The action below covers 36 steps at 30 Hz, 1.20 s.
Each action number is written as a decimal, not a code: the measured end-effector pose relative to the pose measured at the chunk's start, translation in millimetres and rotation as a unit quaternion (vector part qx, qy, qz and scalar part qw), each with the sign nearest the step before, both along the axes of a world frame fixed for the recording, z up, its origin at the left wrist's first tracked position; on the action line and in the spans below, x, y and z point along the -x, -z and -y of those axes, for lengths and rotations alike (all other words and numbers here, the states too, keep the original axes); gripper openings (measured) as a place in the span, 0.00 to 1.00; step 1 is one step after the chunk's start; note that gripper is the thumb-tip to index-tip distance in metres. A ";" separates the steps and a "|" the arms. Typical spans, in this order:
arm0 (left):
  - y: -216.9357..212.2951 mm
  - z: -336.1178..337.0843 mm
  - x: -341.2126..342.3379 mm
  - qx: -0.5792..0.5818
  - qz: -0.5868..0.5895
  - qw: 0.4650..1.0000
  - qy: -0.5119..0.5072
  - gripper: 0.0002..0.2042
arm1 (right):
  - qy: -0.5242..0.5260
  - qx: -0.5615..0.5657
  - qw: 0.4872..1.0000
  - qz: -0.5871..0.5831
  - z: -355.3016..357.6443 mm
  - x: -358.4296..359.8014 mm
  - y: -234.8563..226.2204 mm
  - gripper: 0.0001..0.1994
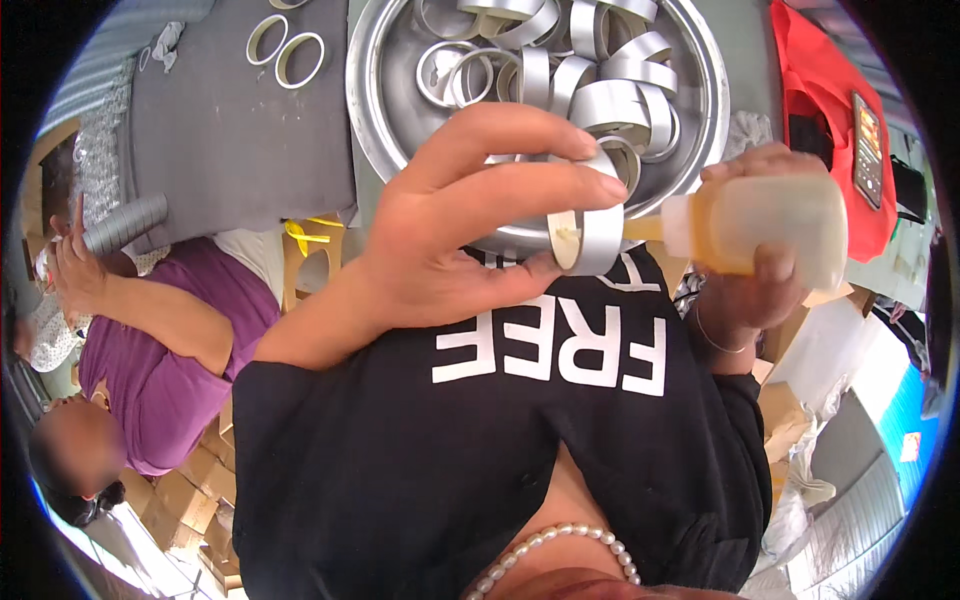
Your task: The person applies glue from a squeeze bottle to the edges of small metal rings and places them into a metal bowl. The person repeats this process for multiple rings, handling them one at a time.
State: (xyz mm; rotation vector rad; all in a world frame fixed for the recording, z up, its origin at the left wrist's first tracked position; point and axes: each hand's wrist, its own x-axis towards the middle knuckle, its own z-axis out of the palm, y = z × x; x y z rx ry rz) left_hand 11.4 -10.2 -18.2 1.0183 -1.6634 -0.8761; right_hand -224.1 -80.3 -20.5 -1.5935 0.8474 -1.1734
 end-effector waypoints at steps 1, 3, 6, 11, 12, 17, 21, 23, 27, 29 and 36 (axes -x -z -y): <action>1.0 1.9 -0.6 0.033 0.036 0.999 0.013 0.25 | 0.022 -0.065 0.997 0.025 -1.1 -0.3 1.5 0.29; 3.5 4.8 0.1 0.063 0.052 0.996 0.034 0.25 | 0.034 -0.187 0.981 0.042 1.0 1.3 -4.5 0.27; 4.3 5.1 2.6 0.094 0.066 0.992 0.051 0.23 | -0.012 -0.251 0.966 0.061 9.6 5.8 5.4 0.23; 2.4 6.1 -2.5 0.011 -0.009 0.998 0.065 0.31 | -0.074 -0.451 0.836 0.304 10.9 -9.7 4.6 0.25; 1.0 4.4 -2.8 -0.034 -0.048 0.996 0.060 0.33 | -0.072 -0.476 0.810 0.335 10.3 -12.1 8.1 0.26; 6.0 -0.3 -2.3 -0.208 -0.212 0.953 0.055 0.36 | -0.072 -0.459 0.774 0.430 14.3 -13.0 27.1 0.28; 3.6 -4.7 -9.9 -0.220 -0.184 0.957 0.032 0.33 | -0.096 -0.438 0.736 0.507 21.6 -5.7 28.1 0.29; 2.8 -7.1 -36.2 -0.195 -0.148 0.964 -0.099 0.32 | -0.108 -0.427 0.736 0.514 25.1 1.4 24.9 0.29; 11.3 0.3 -116.9 -0.116 0.156 0.914 -0.357 0.29 | -0.123 -0.390 0.743 0.529 31.5 9.5 32.9 0.30; 16.0 -0.6 -122.6 -0.079 0.201 0.882 -0.418 0.29 | -0.107 -0.388 0.751 0.523 32.7 10.2 35.3 0.30; 10.7 31.6 -39.5 -0.032 0.428 0.890 -0.156 0.33 | -0.069 -0.340 0.778 0.524 18.4 7.1 40.2 0.25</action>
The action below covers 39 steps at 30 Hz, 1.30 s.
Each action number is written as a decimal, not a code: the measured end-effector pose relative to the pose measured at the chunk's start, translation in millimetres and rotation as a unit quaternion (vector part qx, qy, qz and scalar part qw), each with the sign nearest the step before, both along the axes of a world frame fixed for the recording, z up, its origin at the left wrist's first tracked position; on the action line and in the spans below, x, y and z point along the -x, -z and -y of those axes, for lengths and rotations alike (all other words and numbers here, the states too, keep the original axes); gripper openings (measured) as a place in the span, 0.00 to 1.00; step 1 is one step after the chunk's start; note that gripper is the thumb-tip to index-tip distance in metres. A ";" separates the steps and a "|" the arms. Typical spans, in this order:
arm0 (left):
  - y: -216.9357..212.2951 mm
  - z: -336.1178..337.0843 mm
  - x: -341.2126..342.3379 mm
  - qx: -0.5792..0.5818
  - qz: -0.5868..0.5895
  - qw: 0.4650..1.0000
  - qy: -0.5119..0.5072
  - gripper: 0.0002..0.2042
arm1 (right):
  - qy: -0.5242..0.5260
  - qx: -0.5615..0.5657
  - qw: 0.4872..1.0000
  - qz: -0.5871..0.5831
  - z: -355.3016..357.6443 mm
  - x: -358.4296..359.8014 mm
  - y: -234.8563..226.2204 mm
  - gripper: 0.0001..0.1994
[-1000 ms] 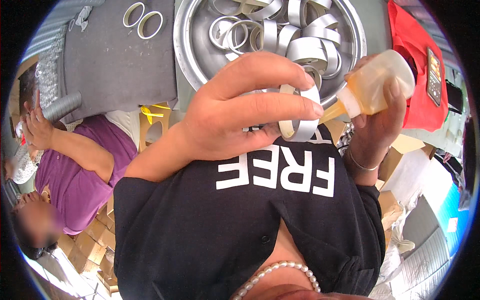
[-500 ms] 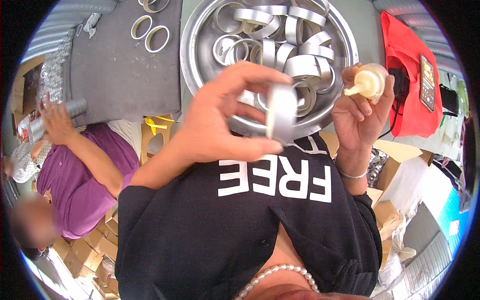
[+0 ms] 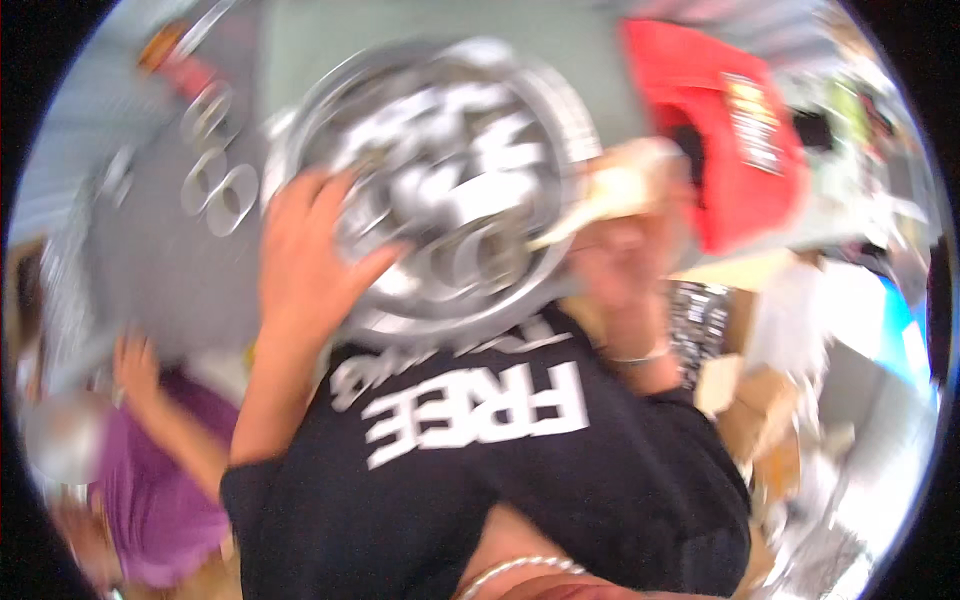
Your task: The person applies glue from a squeeze bottle to the edges of small metal rings and places them into a metal bowl. The person repeats this process for multiple rings, handling them one at a time.
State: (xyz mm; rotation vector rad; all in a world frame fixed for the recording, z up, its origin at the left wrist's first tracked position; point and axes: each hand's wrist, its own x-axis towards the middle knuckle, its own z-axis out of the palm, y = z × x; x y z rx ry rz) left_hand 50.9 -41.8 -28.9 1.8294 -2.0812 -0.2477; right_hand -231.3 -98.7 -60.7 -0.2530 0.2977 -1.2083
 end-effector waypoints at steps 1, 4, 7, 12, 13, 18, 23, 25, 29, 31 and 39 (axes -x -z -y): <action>1.8 2.1 12.6 -0.036 -0.002 0.999 -0.026 0.33 | -0.005 -0.048 0.998 -0.039 -0.3 1.1 0.7 0.24; 10.3 14.2 24.1 -0.065 0.012 0.998 -0.013 0.30 | 0.009 -0.097 0.991 -0.087 8.3 1.8 -16.8 0.22; -6.4 11.5 27.5 -0.075 -0.008 0.997 -0.010 0.29 | 0.031 -0.070 0.992 -0.098 5.4 3.5 -28.6 0.21; 2.8 21.4 25.1 -0.076 -0.037 0.995 0.048 0.31 | 0.038 -0.042 0.995 -0.078 8.7 7.4 -25.1 0.21; 3.3 21.7 22.2 -0.103 -0.042 0.993 0.037 0.33 | 0.042 -0.044 0.995 -0.079 9.7 6.5 -26.1 0.21; 4.0 13.3 16.4 -0.131 -0.025 0.990 0.035 0.34 | 0.037 -0.063 0.992 -0.101 12.0 -4.3 -19.0 0.23; 1.5 10.4 12.6 -0.094 -0.015 0.995 0.006 0.34 | 0.038 -0.019 0.993 -0.105 6.4 4.6 -15.9 0.29; 4.5 5.1 6.8 -0.080 0.019 0.997 0.012 0.32 | 0.030 0.019 0.995 -0.092 5.1 5.3 -15.5 0.30; 6.7 -2.0 1.8 -0.051 0.001 0.999 -0.004 0.29 | 0.069 0.026 0.995 -0.074 0.1 -0.5 -17.1 0.32; 5.5 -3.1 6.3 -0.016 -0.028 0.999 -0.003 0.29 | 0.057 0.061 0.993 -0.079 2.6 2.4 -16.8 0.33; 1.7 -12.6 18.2 -0.146 0.017 0.989 0.007 0.34 | 0.071 0.093 0.986 -0.118 1.0 3.1 -17.6 0.33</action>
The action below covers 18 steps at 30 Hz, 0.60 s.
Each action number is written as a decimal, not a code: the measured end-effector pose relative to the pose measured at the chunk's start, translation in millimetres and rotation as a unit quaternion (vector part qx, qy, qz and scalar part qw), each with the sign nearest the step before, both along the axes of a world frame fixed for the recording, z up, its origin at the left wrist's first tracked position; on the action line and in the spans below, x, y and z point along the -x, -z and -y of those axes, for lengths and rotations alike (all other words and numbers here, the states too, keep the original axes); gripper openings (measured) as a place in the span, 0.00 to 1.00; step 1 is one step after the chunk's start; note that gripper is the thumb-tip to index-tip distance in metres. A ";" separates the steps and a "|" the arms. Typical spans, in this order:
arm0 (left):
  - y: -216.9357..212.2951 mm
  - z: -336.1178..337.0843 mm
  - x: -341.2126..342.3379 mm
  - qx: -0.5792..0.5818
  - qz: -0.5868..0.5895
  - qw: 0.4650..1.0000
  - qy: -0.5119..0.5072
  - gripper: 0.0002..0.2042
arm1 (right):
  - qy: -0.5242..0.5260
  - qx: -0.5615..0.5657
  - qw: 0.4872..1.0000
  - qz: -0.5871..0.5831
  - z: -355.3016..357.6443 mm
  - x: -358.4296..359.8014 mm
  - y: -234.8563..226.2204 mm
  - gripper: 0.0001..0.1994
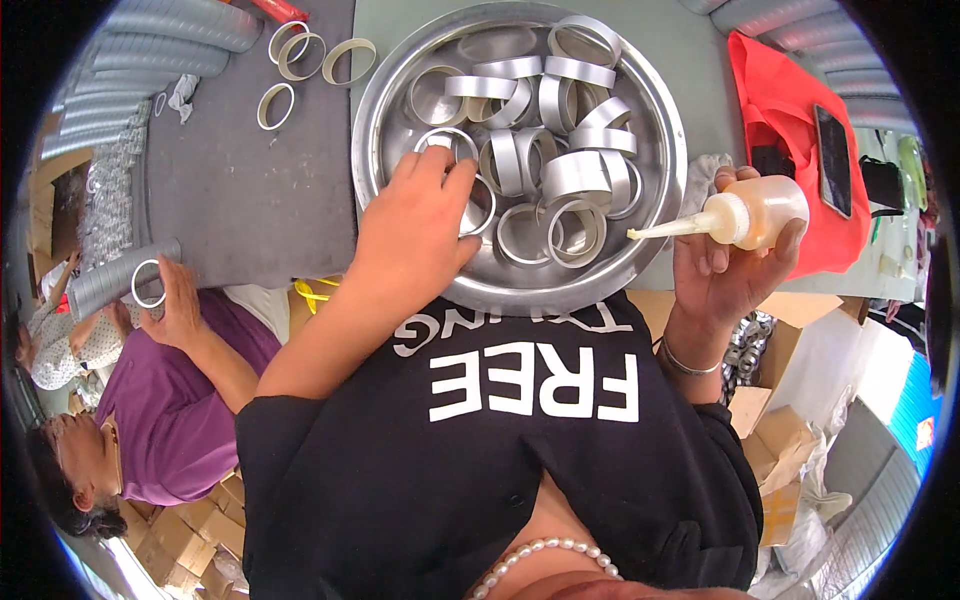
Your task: The person applies glue from a squeeze bottle to the edges of small metal rings and places them into a metal bowl. The person repeats this process for multiple rings, handling them one at a time.
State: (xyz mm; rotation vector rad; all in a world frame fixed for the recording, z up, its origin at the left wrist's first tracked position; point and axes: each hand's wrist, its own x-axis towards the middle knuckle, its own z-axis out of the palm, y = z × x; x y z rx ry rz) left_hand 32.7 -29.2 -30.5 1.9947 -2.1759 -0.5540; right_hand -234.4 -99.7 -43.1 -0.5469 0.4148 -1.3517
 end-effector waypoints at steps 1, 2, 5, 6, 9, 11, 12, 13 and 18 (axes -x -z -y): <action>2.3 0.7 -0.7 -0.003 0.006 1.000 0.000 0.33 | 0.001 -0.005 1.000 0.004 -0.2 0.2 0.2 0.33; 3.3 0.9 -1.4 -0.006 0.011 1.000 0.000 0.32 | 0.003 -0.011 1.000 0.008 -0.7 0.5 0.3 0.34; -9.7 2.7 -11.4 -0.016 -0.147 0.988 -0.039 0.30 | 0.000 0.024 1.000 0.019 -6.8 3.7 1.1 0.36; -5.3 -0.2 -11.1 -0.043 -0.302 0.951 -0.052 0.28 | 0.095 0.070 0.988 -0.096 -9.2 0.2 1.4 0.37; 5.4 -11.1 -5.9 -0.150 -0.657 0.730 -0.117 0.27 | 0.222 0.229 0.898 -0.302 -19.1 -4.0 -0.6 0.39; -2.4 -15.6 5.7 -0.255 -0.769 0.551 -0.201 0.31 | 0.129 0.371 0.878 -0.276 -24.3 6.1 -4.4 0.40; -4.4 -14.5 9.9 -0.279 -0.772 0.539 -0.190 0.35 | 0.092 0.437 0.857 -0.259 -24.6 4.9 -6.4 0.41; -2.9 -16.0 12.2 -0.302 -0.794 0.488 -0.198 0.35 | 0.076 0.468 0.836 -0.275 -25.4 2.1 -10.1 0.40; 2.6 -23.1 18.5 -0.373 -0.838 0.353 -0.184 0.32 | 0.031 0.568 0.759 -0.317 -24.8 -15.2 -25.6 0.38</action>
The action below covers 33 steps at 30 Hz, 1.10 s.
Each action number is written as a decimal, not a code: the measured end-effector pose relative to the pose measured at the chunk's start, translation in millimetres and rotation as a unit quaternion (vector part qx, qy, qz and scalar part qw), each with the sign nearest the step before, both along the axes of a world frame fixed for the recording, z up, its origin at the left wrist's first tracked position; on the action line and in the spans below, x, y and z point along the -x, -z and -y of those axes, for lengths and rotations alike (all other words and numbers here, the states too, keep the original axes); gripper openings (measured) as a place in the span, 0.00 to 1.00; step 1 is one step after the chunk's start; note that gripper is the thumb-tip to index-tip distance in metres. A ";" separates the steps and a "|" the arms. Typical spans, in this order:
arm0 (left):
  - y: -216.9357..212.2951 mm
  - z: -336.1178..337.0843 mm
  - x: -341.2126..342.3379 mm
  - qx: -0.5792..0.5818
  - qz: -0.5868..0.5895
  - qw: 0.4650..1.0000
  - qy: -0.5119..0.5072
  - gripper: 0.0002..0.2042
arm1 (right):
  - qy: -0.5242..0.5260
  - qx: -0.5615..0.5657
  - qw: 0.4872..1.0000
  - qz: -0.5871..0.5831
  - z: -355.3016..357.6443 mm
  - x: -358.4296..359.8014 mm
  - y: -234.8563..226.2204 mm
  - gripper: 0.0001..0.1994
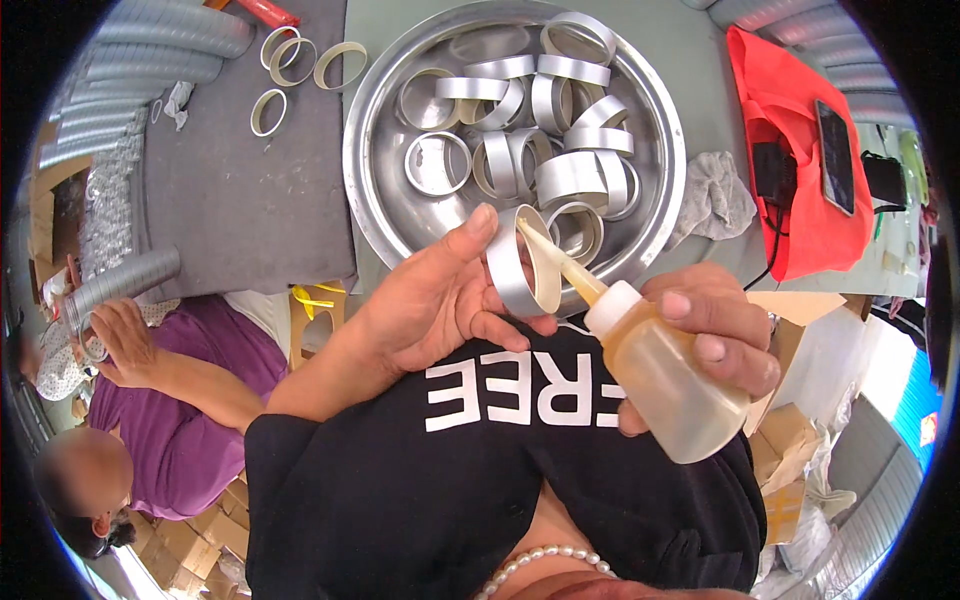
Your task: The person applies glue from a squeeze bottle to the edges of small metal rings and places them into a metal bowl. The person repeats this process for multiple rings, handling them one at a time.
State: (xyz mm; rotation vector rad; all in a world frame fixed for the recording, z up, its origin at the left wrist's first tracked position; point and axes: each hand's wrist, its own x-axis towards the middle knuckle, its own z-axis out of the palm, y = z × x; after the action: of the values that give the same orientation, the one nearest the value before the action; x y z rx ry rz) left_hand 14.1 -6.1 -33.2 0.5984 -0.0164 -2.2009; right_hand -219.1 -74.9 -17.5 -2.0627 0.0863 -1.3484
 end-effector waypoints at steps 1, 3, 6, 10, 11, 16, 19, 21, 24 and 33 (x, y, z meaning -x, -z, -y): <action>-0.6 -0.3 0.1 0.003 -0.018 1.000 0.007 0.30 | 0.003 0.003 1.000 0.000 0.0 -1.3 0.3 0.38; -1.2 -0.8 0.2 0.017 0.009 1.000 0.013 0.30 | 0.010 0.010 1.000 0.001 -0.8 -3.6 1.5 0.37; -7.4 0.3 1.0 0.030 0.080 0.996 0.003 0.29 | 0.057 0.009 0.998 0.003 -5.0 -7.8 -2.6 0.33; -19.2 1.0 3.1 0.084 0.215 0.973 -0.027 0.28 | 0.068 0.005 0.996 -0.057 -9.8 3.1 -0.7 0.37; -19.2 1.2 3.0 0.110 0.239 0.964 -0.034 0.28 | 0.073 -0.004 0.994 -0.077 -10.6 7.3 -4.1 0.37; -10.0 2.0 -0.8 0.335 0.363 0.866 -0.084 0.33 | 0.063 -0.136 0.977 -0.151 -16.8 16.5 -25.9 0.36; -13.4 5.7 1.2 0.430 0.463 0.767 -0.110 0.32 | 0.063 -0.163 0.974 -0.145 -12.6 20.6 -22.0 0.35; -13.4 9.1 -2.9 0.499 0.515 0.691 -0.092 0.30 | 0.084 -0.152 0.977 -0.122 -7.5 22.7 -14.9 0.33; -16.2 16.8 -8.9 0.597 0.560 0.570 -0.069 0.27 | 0.149 -0.179 0.970 -0.065 -0.8 15.8 -1.7 0.33; -9.0 12.2 3.9 0.651 0.532 0.535 -0.085 0.21 | 0.115 -0.373 0.919 -0.057 22.3 4.5 23.7 0.21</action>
State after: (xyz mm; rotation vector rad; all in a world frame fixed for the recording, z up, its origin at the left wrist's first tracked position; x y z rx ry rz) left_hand 10.3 -18.3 -24.2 0.7998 -1.9191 -0.7478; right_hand -223.6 -97.1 -41.1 -1.4929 0.7910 -1.0823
